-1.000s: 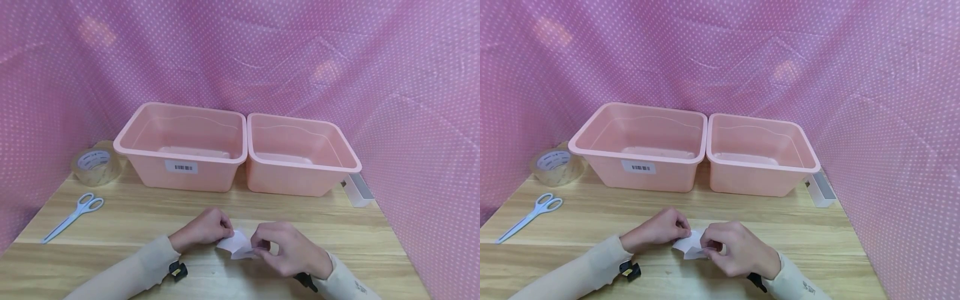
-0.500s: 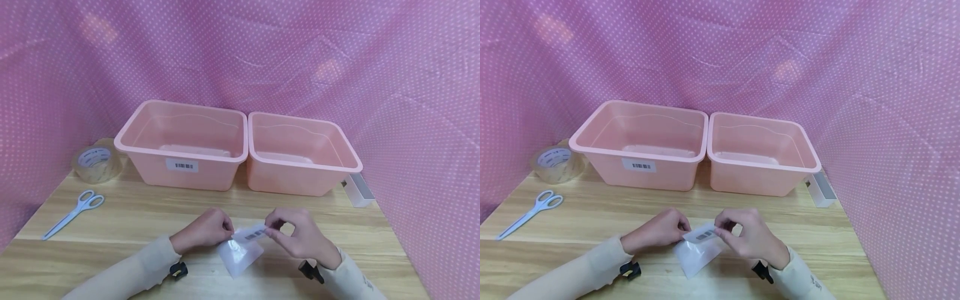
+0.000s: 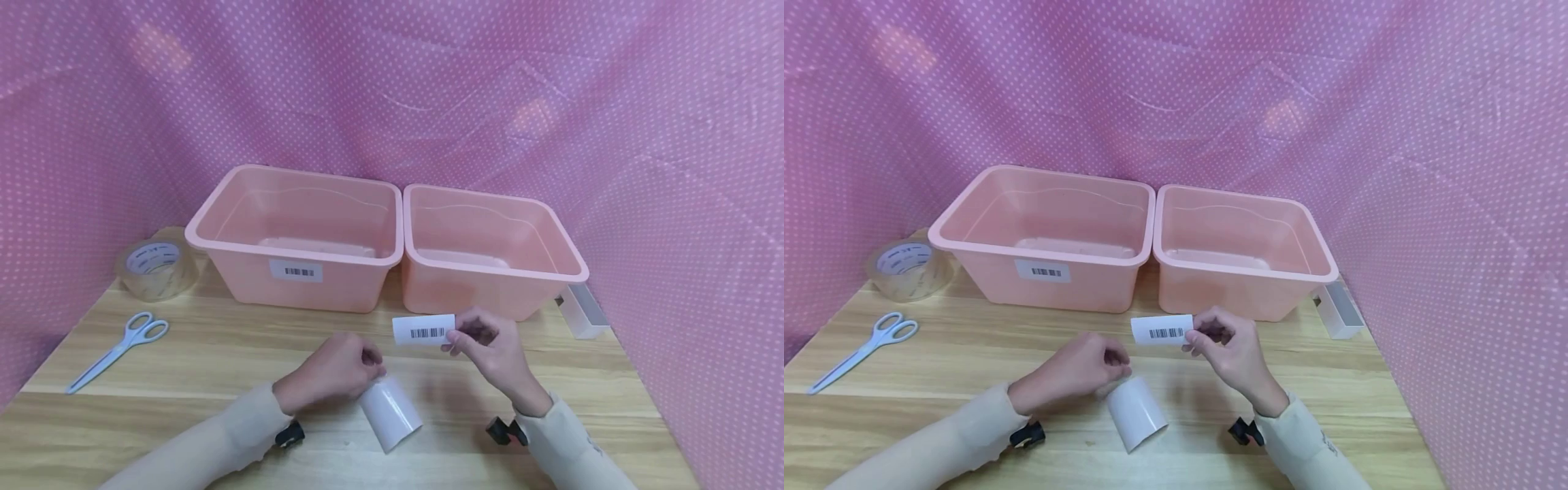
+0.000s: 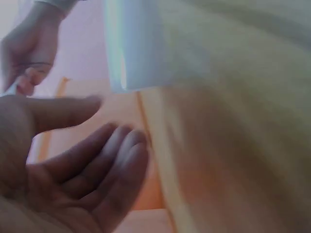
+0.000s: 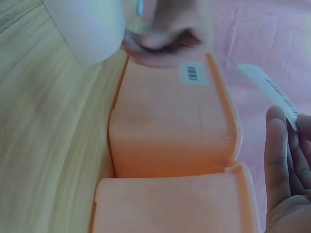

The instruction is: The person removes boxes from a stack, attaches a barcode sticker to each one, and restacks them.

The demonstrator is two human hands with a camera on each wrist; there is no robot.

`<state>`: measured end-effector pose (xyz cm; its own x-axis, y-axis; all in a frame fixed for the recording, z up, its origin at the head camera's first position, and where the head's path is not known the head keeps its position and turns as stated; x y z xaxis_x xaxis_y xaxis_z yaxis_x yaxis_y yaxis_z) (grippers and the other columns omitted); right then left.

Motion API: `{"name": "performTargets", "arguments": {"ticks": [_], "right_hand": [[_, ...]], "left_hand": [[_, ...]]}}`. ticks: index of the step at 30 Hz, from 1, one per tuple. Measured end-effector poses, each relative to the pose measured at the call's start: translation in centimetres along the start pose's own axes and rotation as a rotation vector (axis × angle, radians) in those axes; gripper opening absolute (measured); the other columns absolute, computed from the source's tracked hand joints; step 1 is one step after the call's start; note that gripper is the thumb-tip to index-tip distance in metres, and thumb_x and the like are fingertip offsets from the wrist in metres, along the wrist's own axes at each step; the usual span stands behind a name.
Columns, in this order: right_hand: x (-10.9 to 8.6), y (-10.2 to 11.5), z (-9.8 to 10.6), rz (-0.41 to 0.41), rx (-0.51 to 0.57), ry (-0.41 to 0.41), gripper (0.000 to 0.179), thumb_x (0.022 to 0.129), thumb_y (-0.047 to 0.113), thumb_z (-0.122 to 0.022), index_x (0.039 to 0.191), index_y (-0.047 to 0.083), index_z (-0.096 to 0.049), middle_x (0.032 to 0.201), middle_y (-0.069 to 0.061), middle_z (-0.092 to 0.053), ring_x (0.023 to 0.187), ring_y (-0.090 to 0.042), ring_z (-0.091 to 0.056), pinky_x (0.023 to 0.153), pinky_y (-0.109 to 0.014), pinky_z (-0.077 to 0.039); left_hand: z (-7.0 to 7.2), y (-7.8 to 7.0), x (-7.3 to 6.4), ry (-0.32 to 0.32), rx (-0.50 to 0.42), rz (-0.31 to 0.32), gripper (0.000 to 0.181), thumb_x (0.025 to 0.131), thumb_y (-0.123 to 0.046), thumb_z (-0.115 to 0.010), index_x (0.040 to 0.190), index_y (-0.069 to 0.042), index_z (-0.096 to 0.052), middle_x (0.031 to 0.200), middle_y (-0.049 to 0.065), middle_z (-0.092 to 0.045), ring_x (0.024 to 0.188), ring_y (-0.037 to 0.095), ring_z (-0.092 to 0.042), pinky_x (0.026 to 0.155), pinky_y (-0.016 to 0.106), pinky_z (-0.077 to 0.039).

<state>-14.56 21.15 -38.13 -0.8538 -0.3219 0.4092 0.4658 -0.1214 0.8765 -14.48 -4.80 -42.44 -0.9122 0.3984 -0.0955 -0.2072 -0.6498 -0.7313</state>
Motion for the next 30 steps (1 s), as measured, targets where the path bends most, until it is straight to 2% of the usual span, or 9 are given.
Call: {"name": "performTargets", "arguments": {"ticks": [2, 6, 10, 14, 16, 22, 24, 26, 30], "right_hand": [[0.1, -0.1, 0.0, -0.013, 0.021, -0.018, 0.007, 0.087, -0.012, -0.066, 0.092, -0.007, -0.065, 0.081, -0.011, -0.074, 0.066, -0.018, -0.073, 0.055, -0.034, -0.062], [0.1, -0.4, -0.1, -0.034, 0.053, -0.058, 0.006, 0.089, -0.011, -0.066, 0.093, -0.008, -0.064, 0.083, 0.002, -0.074, 0.066, -0.021, -0.073, 0.056, -0.033, -0.062], [0.1, -0.4, -0.3, -0.056, 0.057, -0.079, 0.006, 0.089, -0.009, -0.067, 0.094, -0.009, -0.064, 0.083, 0.004, -0.075, 0.066, -0.019, -0.073, 0.056, -0.034, -0.063], [0.1, -0.6, -0.6, -0.094, 0.050, -0.102, 0.008, 0.091, -0.006, -0.067, 0.096, -0.010, -0.065, 0.084, 0.004, -0.075, 0.069, -0.015, -0.074, 0.061, -0.036, -0.065], [0.1, -0.7, -0.8, -0.130, 0.051, -0.135, 0.011, 0.092, -0.003, -0.068, 0.100, -0.010, -0.065, 0.086, 0.004, -0.075, 0.072, -0.014, -0.074, 0.065, -0.034, -0.065], [0.5, -1.2, -1.0, -0.156, 0.076, -0.294, 0.025, 0.091, -0.005, -0.069, 0.114, -0.011, -0.063, 0.097, 0.004, -0.073, 0.087, -0.011, -0.071, 0.074, -0.023, -0.063], [0.7, -1.3, -1.0, -0.127, 0.100, -0.334, 0.026, 0.089, -0.009, -0.069, 0.114, -0.012, -0.062, 0.098, 0.002, -0.071, 0.088, -0.010, -0.069, 0.073, -0.022, -0.062], [0.6, -1.4, -0.8, -0.105, 0.112, -0.363, 0.022, 0.087, -0.012, -0.068, 0.109, -0.015, -0.061, 0.095, 0.001, -0.070, 0.085, -0.009, -0.069, 0.071, -0.021, -0.062], [0.3, -1.7, -0.3, -0.089, 0.105, -0.418, 0.011, 0.085, -0.015, -0.068, 0.095, -0.014, -0.063, 0.085, 0.004, -0.070, 0.074, -0.006, -0.068, 0.066, -0.019, -0.060]], "left_hand": [[0.6, -0.5, 0.0, -0.067, -0.121, -0.047, 0.017, 0.090, -0.021, -0.076, 0.104, -0.013, -0.078, 0.096, 0.001, -0.077, 0.084, 0.010, -0.067, 0.076, 0.027, -0.060], [1.4, -1.4, 0.2, -0.160, -0.480, -0.155, 0.027, 0.089, -0.014, -0.077, 0.115, -0.008, -0.074, 0.110, 0.010, -0.076, 0.095, 0.015, -0.072, 0.083, 0.024, -0.062], [1.3, -2.2, 0.4, -0.259, -0.631, -0.182, 0.026, 0.088, -0.015, -0.079, 0.111, -0.004, -0.073, 0.107, 0.014, -0.075, 0.091, 0.015, -0.071, 0.080, 0.023, -0.062], [0.9, -3.0, 0.6, -0.380, -0.639, -0.136, 0.016, 0.086, -0.017, -0.081, 0.100, -0.008, -0.077, 0.097, 0.011, -0.076, 0.081, 0.012, -0.068, 0.069, 0.020, -0.059], [0.6, -3.3, 0.6, -0.451, -0.591, -0.168, 0.012, 0.086, -0.016, -0.082, 0.096, -0.011, -0.079, 0.094, 0.007, -0.077, 0.078, 0.011, -0.067, 0.065, 0.020, -0.059], [0.0, -4.1, 0.5, -0.662, -0.311, -0.581, 0.010, 0.085, -0.008, -0.081, 0.095, -0.008, -0.079, 0.092, 0.004, -0.079, 0.080, 0.013, -0.073, 0.066, 0.025, -0.062], [-0.1, -4.3, 0.7, -0.672, -0.281, -0.649, 0.009, 0.086, -0.007, -0.080, 0.095, -0.008, -0.078, 0.092, 0.003, -0.079, 0.081, 0.012, -0.074, 0.065, 0.025, -0.062], [-0.2, -4.5, 1.0, -0.654, -0.280, -0.667, 0.009, 0.087, -0.008, -0.079, 0.095, -0.008, -0.078, 0.092, 0.003, -0.078, 0.080, 0.011, -0.073, 0.065, 0.024, -0.062], [-0.6, -4.9, 1.5, -0.581, -0.294, -0.622, 0.008, 0.089, -0.011, -0.078, 0.097, -0.009, -0.078, 0.092, 0.002, -0.077, 0.078, 0.008, -0.070, 0.065, 0.021, -0.061]]}}
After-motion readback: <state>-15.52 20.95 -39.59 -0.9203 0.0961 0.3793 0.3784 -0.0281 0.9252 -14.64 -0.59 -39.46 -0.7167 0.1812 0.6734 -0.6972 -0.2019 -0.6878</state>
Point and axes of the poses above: each hand's wrist, its own x-axis towards the middle knuckle, its own z-axis out of the back of the hand, y = z × x, the point moved 1 cm from there along x, towards the middle knuckle
